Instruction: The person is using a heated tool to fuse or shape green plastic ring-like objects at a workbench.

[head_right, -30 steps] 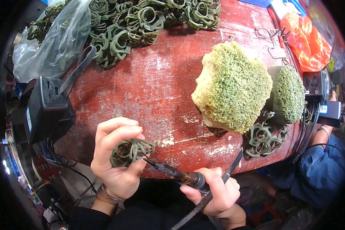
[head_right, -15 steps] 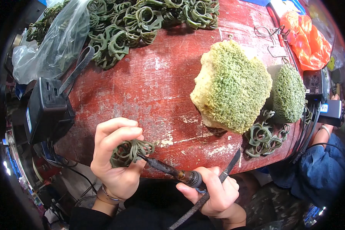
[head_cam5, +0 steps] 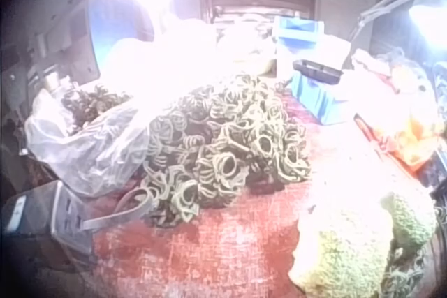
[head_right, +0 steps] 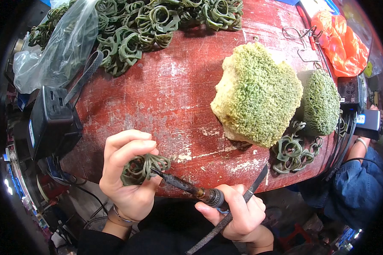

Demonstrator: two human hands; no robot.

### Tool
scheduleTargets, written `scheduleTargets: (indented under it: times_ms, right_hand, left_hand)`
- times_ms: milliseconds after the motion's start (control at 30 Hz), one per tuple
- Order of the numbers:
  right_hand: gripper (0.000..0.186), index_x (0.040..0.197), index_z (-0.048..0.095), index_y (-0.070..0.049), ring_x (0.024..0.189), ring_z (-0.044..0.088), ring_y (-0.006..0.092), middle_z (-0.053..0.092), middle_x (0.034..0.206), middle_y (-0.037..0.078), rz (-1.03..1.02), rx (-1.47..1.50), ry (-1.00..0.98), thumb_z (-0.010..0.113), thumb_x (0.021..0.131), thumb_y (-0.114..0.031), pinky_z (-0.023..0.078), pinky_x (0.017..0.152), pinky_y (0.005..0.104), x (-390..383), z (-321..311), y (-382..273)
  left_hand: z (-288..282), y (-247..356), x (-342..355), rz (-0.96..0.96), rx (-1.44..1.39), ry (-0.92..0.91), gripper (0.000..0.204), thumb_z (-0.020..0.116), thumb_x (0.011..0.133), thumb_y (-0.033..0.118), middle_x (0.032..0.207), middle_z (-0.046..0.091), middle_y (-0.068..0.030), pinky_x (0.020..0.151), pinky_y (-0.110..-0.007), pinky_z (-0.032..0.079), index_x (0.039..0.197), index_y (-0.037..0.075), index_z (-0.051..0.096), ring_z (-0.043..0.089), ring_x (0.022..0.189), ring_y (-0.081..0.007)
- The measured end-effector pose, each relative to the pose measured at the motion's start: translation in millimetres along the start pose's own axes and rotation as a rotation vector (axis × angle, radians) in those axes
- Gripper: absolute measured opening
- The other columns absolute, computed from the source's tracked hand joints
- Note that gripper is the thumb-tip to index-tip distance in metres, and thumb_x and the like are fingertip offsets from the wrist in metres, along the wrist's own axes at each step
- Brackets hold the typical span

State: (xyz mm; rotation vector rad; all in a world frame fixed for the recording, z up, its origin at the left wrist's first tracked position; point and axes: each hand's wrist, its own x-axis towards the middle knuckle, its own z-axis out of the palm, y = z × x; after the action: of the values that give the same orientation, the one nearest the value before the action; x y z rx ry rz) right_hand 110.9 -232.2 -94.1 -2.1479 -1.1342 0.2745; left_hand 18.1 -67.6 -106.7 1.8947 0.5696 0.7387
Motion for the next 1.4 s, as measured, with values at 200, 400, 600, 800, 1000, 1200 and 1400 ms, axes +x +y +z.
scheduleTargets:
  times_ms: [200,400,600,800,1000,1200,1400]
  right_hand:
    - [0.037,0.086,0.056,-0.001,0.045,0.054,0.0178,0.052,0.057,0.005,-0.008,0.006,-0.012,0.074,0.071,-0.029,0.043,0.042,0.0262,0.9,-0.7,0.6]
    - [0.036,0.085,0.056,-0.002,0.044,0.054,0.0179,0.052,0.057,0.004,-0.004,-0.026,-0.019,0.074,0.071,-0.03,0.043,0.042,0.0261,-0.4,-1.2,0.5]
    - [0.036,0.085,0.056,-0.002,0.045,0.054,0.0179,0.052,0.058,0.005,-0.006,-0.011,-0.011,0.073,0.072,-0.03,0.043,0.042,0.0259,0.7,-0.7,-0.7]
    - [0.036,0.086,0.056,-0.003,0.045,0.054,0.0178,0.053,0.059,0.005,0.009,0.001,0.002,0.072,0.073,-0.032,0.043,0.043,0.0259,-1.3,-1.5,0.0]
    - [0.037,0.087,0.057,-0.004,0.047,0.055,0.018,0.054,0.06,0.004,0.031,-0.018,-0.005,0.07,0.074,-0.035,0.043,0.043,0.026,-3.3,-0.9,0.2]
    - [0.036,0.086,0.058,-0.003,0.049,0.056,0.0194,0.056,0.063,0.006,0.077,0.064,0.064,0.069,0.075,-0.035,0.044,0.045,0.0267,-6.9,-2.9,3.6]
    - [0.037,0.086,0.054,0.004,0.055,0.05,0.021,0.051,0.065,0.009,0.316,-0.05,0.409,0.061,0.081,-0.032,0.039,0.052,0.0288,-14.0,-4.6,19.5]
  left_hand:
    - [-1.6,-2.0,-0.1,0.043,0.038,-0.037,0.046,0.059,0.056,-0.014,0.104,0.049,-0.0135,0.071,-0.026,0.048,0.099,0.001,0.056,0.055,0.08,-0.0152]
    - [-3.0,-4.5,-0.8,0.05,0.037,-0.047,0.044,0.062,0.058,-0.012,0.104,0.048,-0.0135,0.071,-0.026,0.048,0.1,0.001,0.056,0.055,0.08,-0.0152]
    - [-0.8,0.8,-0.9,0.001,-0.002,-0.017,0.047,0.058,0.057,-0.016,0.102,0.049,-0.0126,0.069,-0.026,0.048,0.1,0.002,0.059,0.055,0.082,-0.017]
    - [1.5,2.1,-0.3,-0.035,-0.056,0.023,0.049,0.055,0.057,-0.019,0.1,0.05,-0.0116,0.067,-0.026,0.048,0.1,0.003,0.062,0.056,0.083,-0.0183]
    - [0.3,2.7,-0.2,-0.039,-0.055,0.02,0.048,0.056,0.057,-0.019,0.1,0.05,-0.0117,0.067,-0.026,0.048,0.1,0.002,0.062,0.056,0.082,-0.0182]
    - [0.6,3.0,-0.1,-0.038,-0.054,0.025,0.047,0.059,0.057,-0.017,0.098,0.052,-0.0122,0.069,-0.027,0.048,0.1,0.002,0.062,0.057,0.083,-0.0198]
    - [-2.8,1.5,0.5,-0.028,-0.029,-0.087,0.044,0.068,0.062,-0.01,0.105,0.049,-0.0135,0.07,-0.025,0.048,0.103,-0.001,0.054,0.056,0.08,-0.0135]
